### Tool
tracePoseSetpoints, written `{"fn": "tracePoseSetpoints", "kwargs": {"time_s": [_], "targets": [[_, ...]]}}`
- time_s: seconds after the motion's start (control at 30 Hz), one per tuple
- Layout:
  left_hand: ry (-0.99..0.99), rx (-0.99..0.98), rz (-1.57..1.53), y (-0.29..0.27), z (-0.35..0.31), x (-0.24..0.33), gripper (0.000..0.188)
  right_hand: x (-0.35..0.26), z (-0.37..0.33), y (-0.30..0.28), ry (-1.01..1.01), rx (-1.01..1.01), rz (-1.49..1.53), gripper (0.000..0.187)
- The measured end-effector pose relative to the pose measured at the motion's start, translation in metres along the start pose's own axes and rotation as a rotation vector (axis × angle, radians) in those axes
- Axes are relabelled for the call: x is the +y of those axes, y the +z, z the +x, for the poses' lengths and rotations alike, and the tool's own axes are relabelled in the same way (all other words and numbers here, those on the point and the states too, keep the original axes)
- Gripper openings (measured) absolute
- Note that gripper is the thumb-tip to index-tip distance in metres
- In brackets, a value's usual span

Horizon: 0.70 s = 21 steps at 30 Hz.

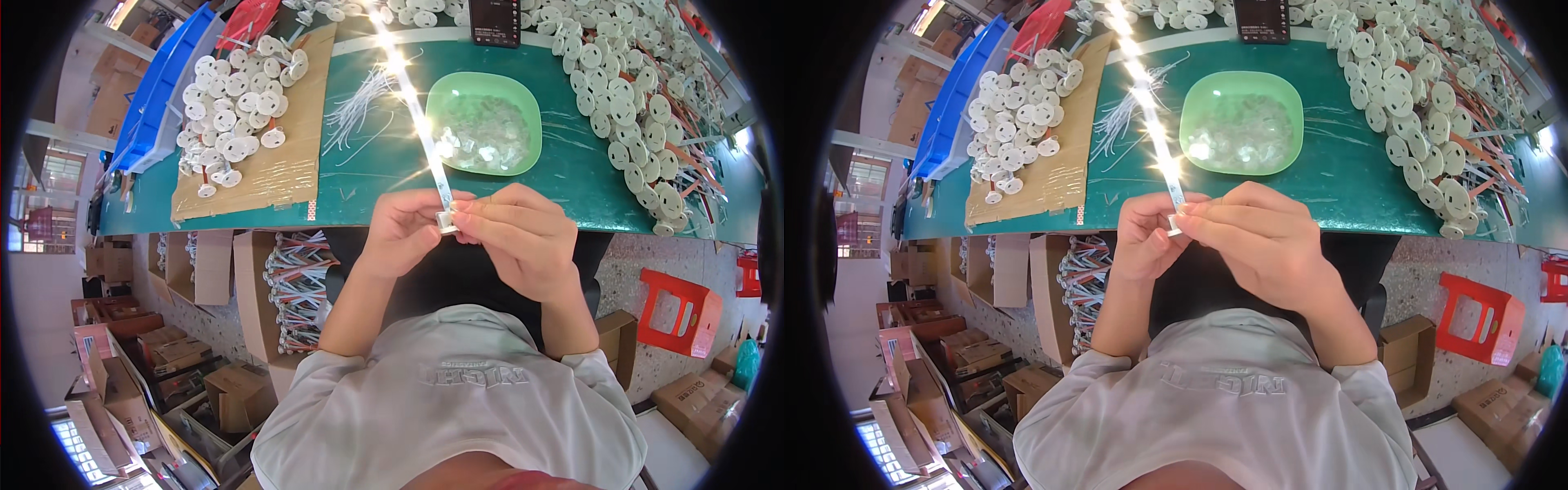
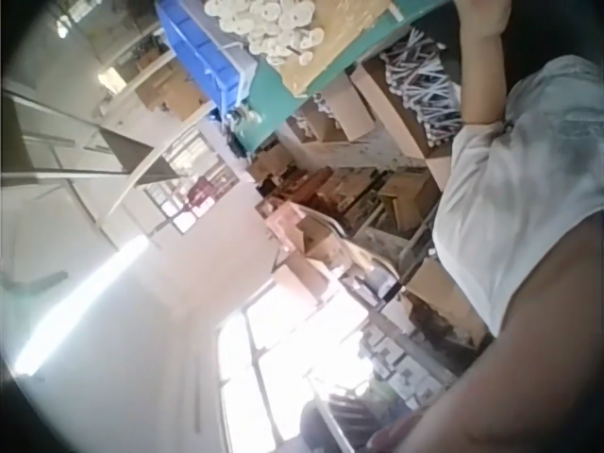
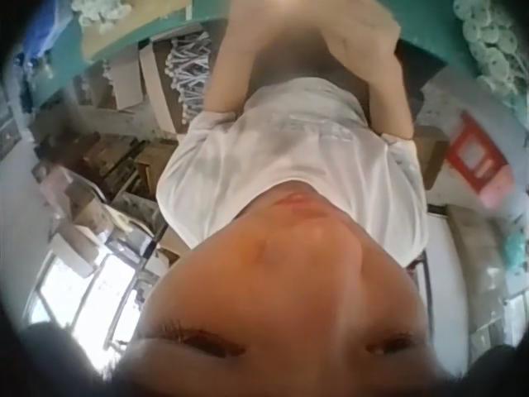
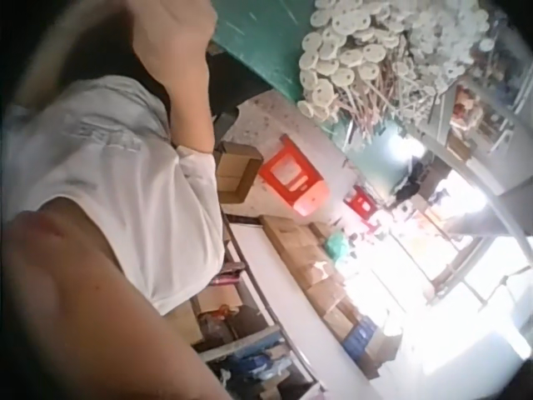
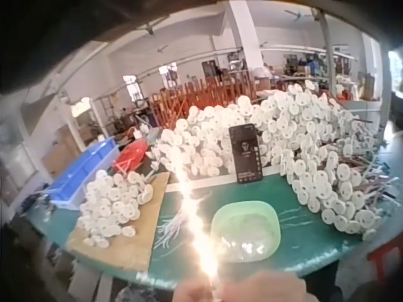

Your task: The person sits at a green workbench and repeatedly assembles small white circular plastic components onto a flexible LED light strip. They pick up a component, thread a white string through it, and attach it to the strip, then place the finished unit on the table. The process is repetitive and involves handling small parts and string.

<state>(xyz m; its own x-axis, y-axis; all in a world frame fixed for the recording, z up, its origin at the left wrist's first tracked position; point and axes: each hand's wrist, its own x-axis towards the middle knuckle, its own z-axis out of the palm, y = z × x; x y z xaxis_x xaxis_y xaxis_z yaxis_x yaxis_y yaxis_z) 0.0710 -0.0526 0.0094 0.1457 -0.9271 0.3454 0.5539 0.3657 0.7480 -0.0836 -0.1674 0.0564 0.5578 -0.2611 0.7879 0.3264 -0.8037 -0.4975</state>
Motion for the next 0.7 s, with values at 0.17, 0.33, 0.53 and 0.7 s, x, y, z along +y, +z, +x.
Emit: {"fn": "tracePoseSetpoints", "kwargs": {"time_s": [0.17, 0.33, 0.53, 0.7], "targets": [[0.018, 0.058, 0.071, -0.009, 0.001, -0.006, 0.049, -0.004, 0.002, 0.012, 0.022, 0.072, -0.136, 0.022], [0.169, 0.157, 0.045, -0.028, 0.012, -0.004, 0.047, 0.038, 0.039, -0.018, 0.347, -0.104, -0.170, 0.011], [0.115, 0.180, 0.133, -0.025, 0.018, -0.006, 0.047, 0.114, 0.083, -0.003, 0.448, -0.375, -0.506, 0.014], [0.095, 0.179, 0.158, -0.019, 0.016, -0.005, 0.047, 0.126, 0.086, 0.025, 0.507, -0.462, -0.641, 0.018]]}}
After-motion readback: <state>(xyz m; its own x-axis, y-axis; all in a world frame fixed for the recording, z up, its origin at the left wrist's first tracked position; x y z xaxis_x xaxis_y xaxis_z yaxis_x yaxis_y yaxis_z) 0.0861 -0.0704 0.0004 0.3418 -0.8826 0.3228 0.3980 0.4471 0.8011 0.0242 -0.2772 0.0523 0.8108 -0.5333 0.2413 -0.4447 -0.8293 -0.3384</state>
